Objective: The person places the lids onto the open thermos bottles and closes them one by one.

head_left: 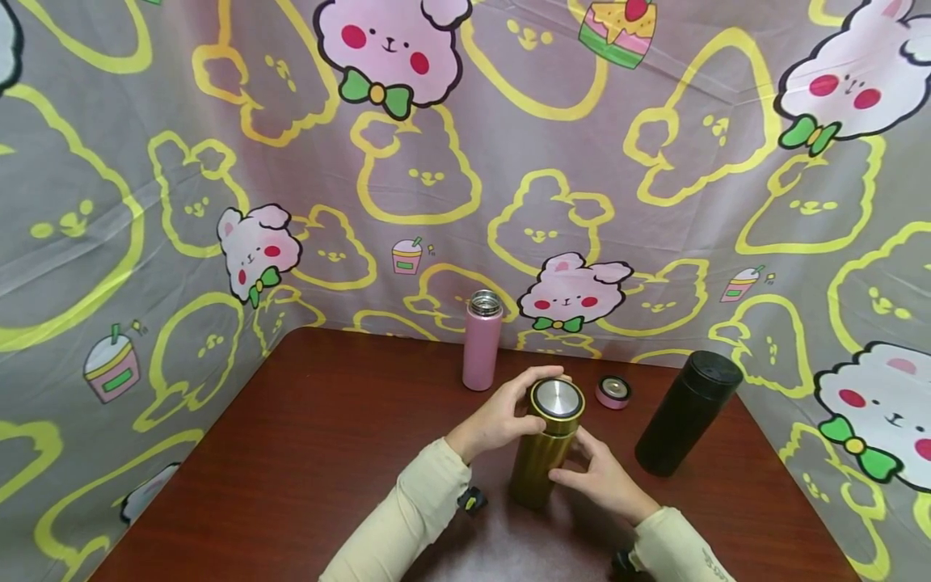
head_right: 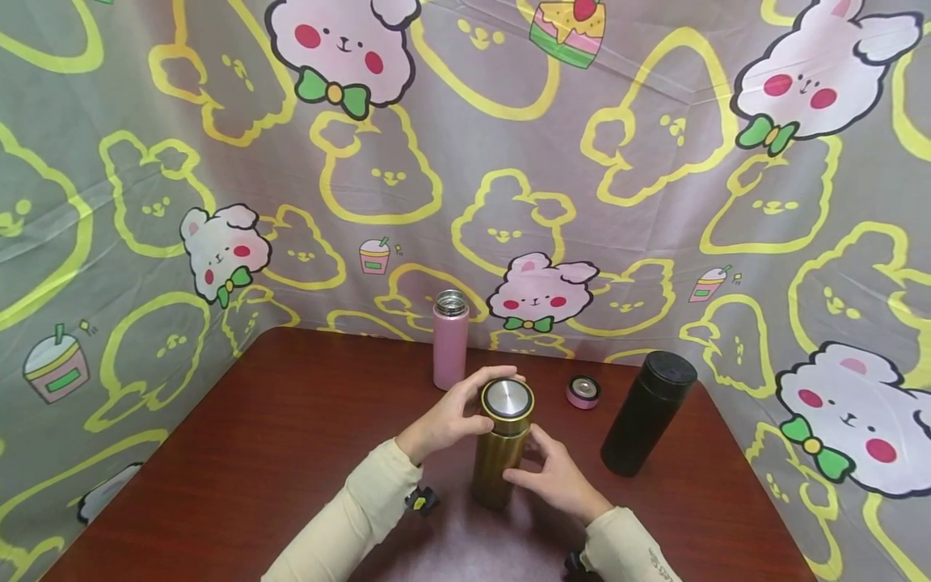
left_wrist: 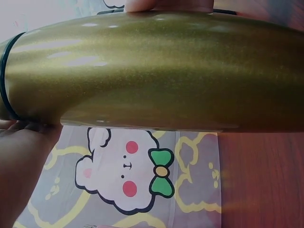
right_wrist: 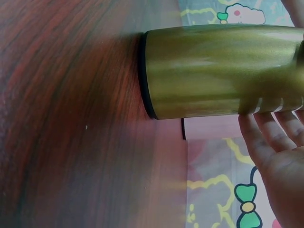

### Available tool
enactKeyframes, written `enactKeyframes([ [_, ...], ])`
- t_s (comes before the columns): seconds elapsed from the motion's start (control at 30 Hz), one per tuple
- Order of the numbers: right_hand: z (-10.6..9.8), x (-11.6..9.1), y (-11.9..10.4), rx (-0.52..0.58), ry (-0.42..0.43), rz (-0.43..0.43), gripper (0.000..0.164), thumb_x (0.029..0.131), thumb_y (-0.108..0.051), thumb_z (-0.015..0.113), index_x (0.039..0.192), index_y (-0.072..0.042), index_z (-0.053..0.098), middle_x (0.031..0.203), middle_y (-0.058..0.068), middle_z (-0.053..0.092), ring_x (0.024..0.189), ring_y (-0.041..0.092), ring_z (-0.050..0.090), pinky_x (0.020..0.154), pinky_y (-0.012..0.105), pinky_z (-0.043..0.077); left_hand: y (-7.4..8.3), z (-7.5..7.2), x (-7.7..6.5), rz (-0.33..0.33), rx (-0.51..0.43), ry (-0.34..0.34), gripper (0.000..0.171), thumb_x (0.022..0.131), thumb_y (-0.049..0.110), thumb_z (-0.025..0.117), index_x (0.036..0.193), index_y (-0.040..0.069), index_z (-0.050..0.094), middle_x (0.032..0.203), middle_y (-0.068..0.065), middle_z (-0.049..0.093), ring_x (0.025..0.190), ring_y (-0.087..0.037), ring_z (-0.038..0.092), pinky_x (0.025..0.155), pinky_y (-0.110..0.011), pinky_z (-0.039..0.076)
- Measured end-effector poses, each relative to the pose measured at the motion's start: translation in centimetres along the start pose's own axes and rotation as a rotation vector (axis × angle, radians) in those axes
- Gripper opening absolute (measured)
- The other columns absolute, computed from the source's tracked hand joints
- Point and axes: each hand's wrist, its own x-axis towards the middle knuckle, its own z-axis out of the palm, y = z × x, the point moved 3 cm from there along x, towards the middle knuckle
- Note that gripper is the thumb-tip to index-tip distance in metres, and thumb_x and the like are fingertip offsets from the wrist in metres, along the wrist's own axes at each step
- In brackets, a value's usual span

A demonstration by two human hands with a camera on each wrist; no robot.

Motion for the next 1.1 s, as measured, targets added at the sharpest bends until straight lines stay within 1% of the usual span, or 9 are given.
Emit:
enactKeyframes([
  [0.1, 0.0, 0.0, -0.1, 0.002, 0.0, 0.018, 0.058, 0.075, -0.006, 0.068, 0.126, -0.007, 0.04, 0.116, 0.009, 0.053, 0.101, 0.02, 0.053, 0.082, 0.036, 0.043, 0.0, 0.0, 0.0, 0.019, 0.005, -0.014, 0.063, 0.072, 0.0, 0.047, 0.132, 0.002, 0.029, 0.13, -0.017, 0.039, 0.11, -0.016, 0.043, 0.09, -0.03, 0.037],
  [0.2, 0.0, 0.0, -0.1, 0.004, 0.003, 0.026, 0.058, 0.075, -0.006, 0.068, 0.126, -0.007, 0.04, 0.115, 0.009, 0.054, 0.101, 0.02, 0.053, 0.082, 0.034, 0.043, -0.1, -0.1, 0.0, 0.043, -0.003, -0.03, 0.063, 0.074, 0.002, 0.047, 0.133, 0.002, 0.026, 0.131, -0.018, 0.037, 0.114, -0.018, 0.04, 0.093, -0.031, 0.034],
  [0.3, 0.0, -0.1, -0.1, 0.003, 0.001, 0.012, 0.058, 0.075, -0.005, 0.068, 0.126, -0.005, 0.04, 0.113, 0.011, 0.055, 0.1, 0.02, 0.054, 0.081, 0.033, 0.043, -0.6, -0.2, -0.2, 0.029, -0.013, -0.03, 0.062, 0.079, 0.009, 0.052, 0.135, 0.004, 0.024, 0.133, -0.013, 0.036, 0.117, -0.017, 0.038, 0.094, -0.032, 0.032],
  [0.4, 0.0, -0.2, -0.1, -0.001, -0.004, 0.0, 0.058, 0.076, -0.005, 0.067, 0.127, -0.005, 0.039, 0.112, 0.011, 0.056, 0.099, 0.019, 0.054, 0.081, 0.032, 0.044, -1.7, -0.5, -0.4, -0.045, 0.017, 0.013, 0.066, 0.081, 0.02, 0.061, 0.136, 0.013, 0.025, 0.134, -0.004, 0.036, 0.118, -0.013, 0.036, 0.096, -0.033, 0.03],
  [0.53, -0.1, -0.2, -0.1, 0.0, -0.008, 0.004, 0.058, 0.077, -0.005, 0.067, 0.127, -0.006, 0.039, 0.111, 0.01, 0.056, 0.1, 0.019, 0.053, 0.081, 0.033, 0.044, -3.0, -0.7, -0.9, -0.165, 0.121, 0.117, 0.072, 0.074, 0.031, 0.07, 0.134, 0.024, 0.03, 0.129, 0.006, 0.04, 0.116, -0.008, 0.038, 0.096, -0.034, 0.03],
  [0.63, 0.0, -0.2, -0.1, 0.009, -0.01, 0.019, 0.057, 0.077, -0.006, 0.067, 0.127, -0.006, 0.039, 0.111, 0.01, 0.055, 0.1, 0.019, 0.053, 0.081, 0.035, 0.044, -3.1, -0.8, -1.4, -0.224, 0.197, 0.176, 0.073, 0.069, 0.035, 0.073, 0.13, 0.027, 0.034, 0.123, 0.01, 0.043, 0.112, -0.007, 0.042, 0.094, -0.033, 0.033],
  [0.7, 0.0, -0.2, -0.1, 0.018, -0.009, 0.033, 0.057, 0.077, -0.006, 0.067, 0.127, -0.007, 0.039, 0.112, 0.01, 0.055, 0.1, 0.019, 0.053, 0.081, 0.035, 0.044, -2.9, -0.7, -1.7, -0.24, 0.236, 0.201, 0.072, 0.067, 0.038, 0.074, 0.128, 0.027, 0.037, 0.121, 0.012, 0.044, 0.109, -0.006, 0.044, 0.091, -0.032, 0.035],
  [0.9, 0.0, -0.2, 0.0, 0.028, -0.004, 0.05, 0.057, 0.077, -0.007, 0.066, 0.127, -0.009, 0.039, 0.115, 0.01, 0.054, 0.101, 0.02, 0.053, 0.081, 0.035, 0.044, -2.4, -0.1, -1.7, -0.225, 0.275, 0.25, 0.07, 0.064, 0.043, 0.075, 0.122, 0.024, 0.043, 0.114, 0.013, 0.047, 0.104, -0.005, 0.046, 0.088, -0.028, 0.039],
  [1.1, 0.1, -0.3, -0.1, 0.02, 0.001, 0.01, 0.057, 0.077, -0.005, 0.066, 0.127, -0.006, 0.039, 0.113, 0.011, 0.054, 0.101, 0.02, 0.053, 0.08, 0.036, 0.044, -2.4, 0.4, -1.4, -0.185, 0.292, 0.314, 0.064, 0.064, 0.042, 0.075, 0.118, 0.021, 0.046, 0.108, 0.012, 0.049, 0.099, -0.004, 0.049, 0.083, -0.025, 0.041],
])
